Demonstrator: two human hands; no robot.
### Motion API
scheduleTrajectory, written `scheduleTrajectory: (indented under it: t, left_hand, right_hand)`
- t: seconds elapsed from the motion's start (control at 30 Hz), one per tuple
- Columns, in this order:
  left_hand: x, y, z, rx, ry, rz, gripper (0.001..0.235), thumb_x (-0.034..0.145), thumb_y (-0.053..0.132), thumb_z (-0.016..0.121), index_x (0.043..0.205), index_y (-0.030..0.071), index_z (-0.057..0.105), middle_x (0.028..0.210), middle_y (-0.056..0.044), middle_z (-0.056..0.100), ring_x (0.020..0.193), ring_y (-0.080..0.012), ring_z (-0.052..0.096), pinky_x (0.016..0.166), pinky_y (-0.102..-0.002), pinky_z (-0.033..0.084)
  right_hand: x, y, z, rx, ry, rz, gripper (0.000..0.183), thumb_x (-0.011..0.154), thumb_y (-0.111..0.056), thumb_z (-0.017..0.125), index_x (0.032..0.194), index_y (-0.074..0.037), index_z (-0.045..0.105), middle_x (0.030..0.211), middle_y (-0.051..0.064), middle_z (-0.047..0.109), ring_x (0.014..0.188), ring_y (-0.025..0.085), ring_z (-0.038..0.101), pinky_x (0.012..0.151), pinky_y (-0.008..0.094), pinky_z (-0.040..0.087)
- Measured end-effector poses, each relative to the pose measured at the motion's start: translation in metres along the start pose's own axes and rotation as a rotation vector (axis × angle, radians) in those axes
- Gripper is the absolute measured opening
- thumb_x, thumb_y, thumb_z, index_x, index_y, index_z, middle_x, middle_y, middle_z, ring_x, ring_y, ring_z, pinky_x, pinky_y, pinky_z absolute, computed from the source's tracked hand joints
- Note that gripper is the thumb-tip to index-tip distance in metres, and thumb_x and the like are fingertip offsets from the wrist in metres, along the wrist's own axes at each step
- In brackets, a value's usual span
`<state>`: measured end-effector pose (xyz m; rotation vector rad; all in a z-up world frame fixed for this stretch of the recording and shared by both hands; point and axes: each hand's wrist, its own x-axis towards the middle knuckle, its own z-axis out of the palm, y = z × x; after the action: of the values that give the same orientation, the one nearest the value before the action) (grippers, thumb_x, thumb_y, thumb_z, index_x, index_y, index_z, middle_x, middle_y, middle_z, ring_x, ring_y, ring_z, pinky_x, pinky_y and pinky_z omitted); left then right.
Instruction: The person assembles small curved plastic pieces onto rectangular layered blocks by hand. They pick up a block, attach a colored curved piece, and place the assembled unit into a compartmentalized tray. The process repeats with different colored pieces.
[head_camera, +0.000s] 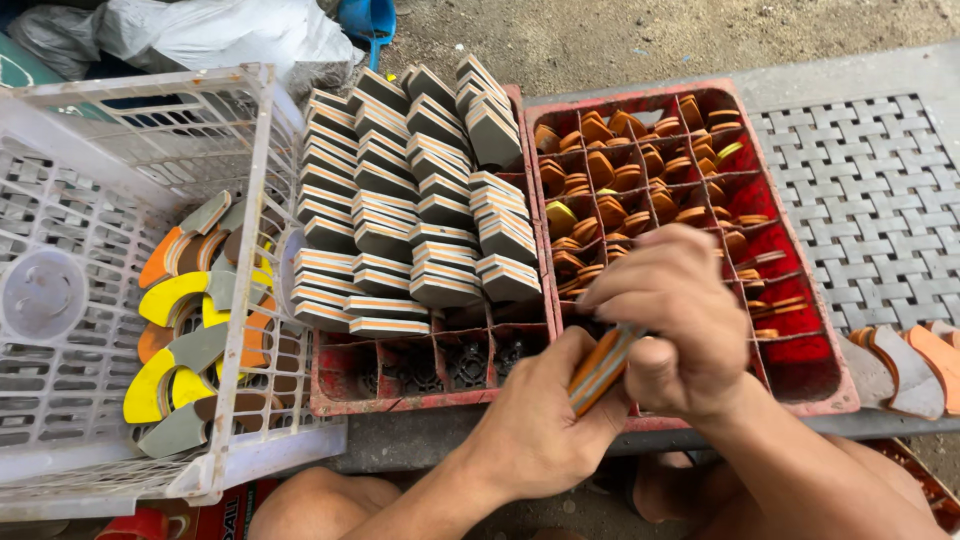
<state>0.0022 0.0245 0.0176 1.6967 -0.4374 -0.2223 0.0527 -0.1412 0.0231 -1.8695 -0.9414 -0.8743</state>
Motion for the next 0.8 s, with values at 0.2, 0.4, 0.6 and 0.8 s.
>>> scheduleTrajectory:
  t: [0.2, 0.4, 0.6, 0.8]
  left_hand:
    - [-0.005, -0.016, 0.020, -0.036, -0.061, -0.086, 0.032, 0.098, 0.014, 0.062, 0.123, -0.001, 0.050, 0.102, -0.018, 0.070, 0.095, -0.0360, 0.072, 0.080, -0.044, 0.057]
    - [-0.018, -0.024, 0.030, -0.027, 0.015, 0.008, 0.034, 0.096, 0.013, 0.060, 0.124, -0.002, 0.048, 0.105, -0.023, 0.066, 0.098, -0.0426, 0.069, 0.079, -0.046, 0.056]
    - [-0.028, 0.056, -0.032, 0.368, 0.121, 0.077, 0.031, 0.097, 0.032, 0.072, 0.109, 0.004, 0.064, 0.092, -0.015, 0.068, 0.087, -0.0344, 0.069, 0.078, -0.043, 0.056]
    - [-0.143, 0.062, -0.150, 0.794, 0.504, -0.119, 0.047, 0.097, 0.047, 0.063, 0.118, 0.005, 0.066, 0.095, -0.006, 0.072, 0.089, -0.0171, 0.066, 0.078, -0.033, 0.054]
  right_hand:
    - [-0.011, 0.006, 0.005, 0.100, -0.116, 0.078, 0.048, 0.110, -0.039, 0.044, 0.077, -0.007, 0.059, 0.062, 0.000, 0.052, 0.053, 0.020, 0.052, 0.063, 0.036, 0.040]
    - [0.001, -0.006, 0.005, 0.107, -0.136, 0.052, 0.048, 0.110, -0.035, 0.041, 0.073, -0.009, 0.057, 0.061, 0.000, 0.051, 0.052, 0.021, 0.050, 0.062, 0.037, 0.039]
    - [-0.012, 0.004, -0.025, -0.071, -0.058, -0.078, 0.052, 0.115, -0.044, 0.033, 0.100, 0.000, 0.056, 0.096, 0.015, 0.068, 0.095, 0.027, 0.067, 0.089, 0.046, 0.045]
    - [-0.041, 0.054, -0.079, -0.249, -0.167, 0.339, 0.030, 0.127, -0.018, 0.031, 0.121, 0.000, 0.053, 0.119, 0.018, 0.064, 0.108, 0.023, 0.065, 0.097, 0.032, 0.049]
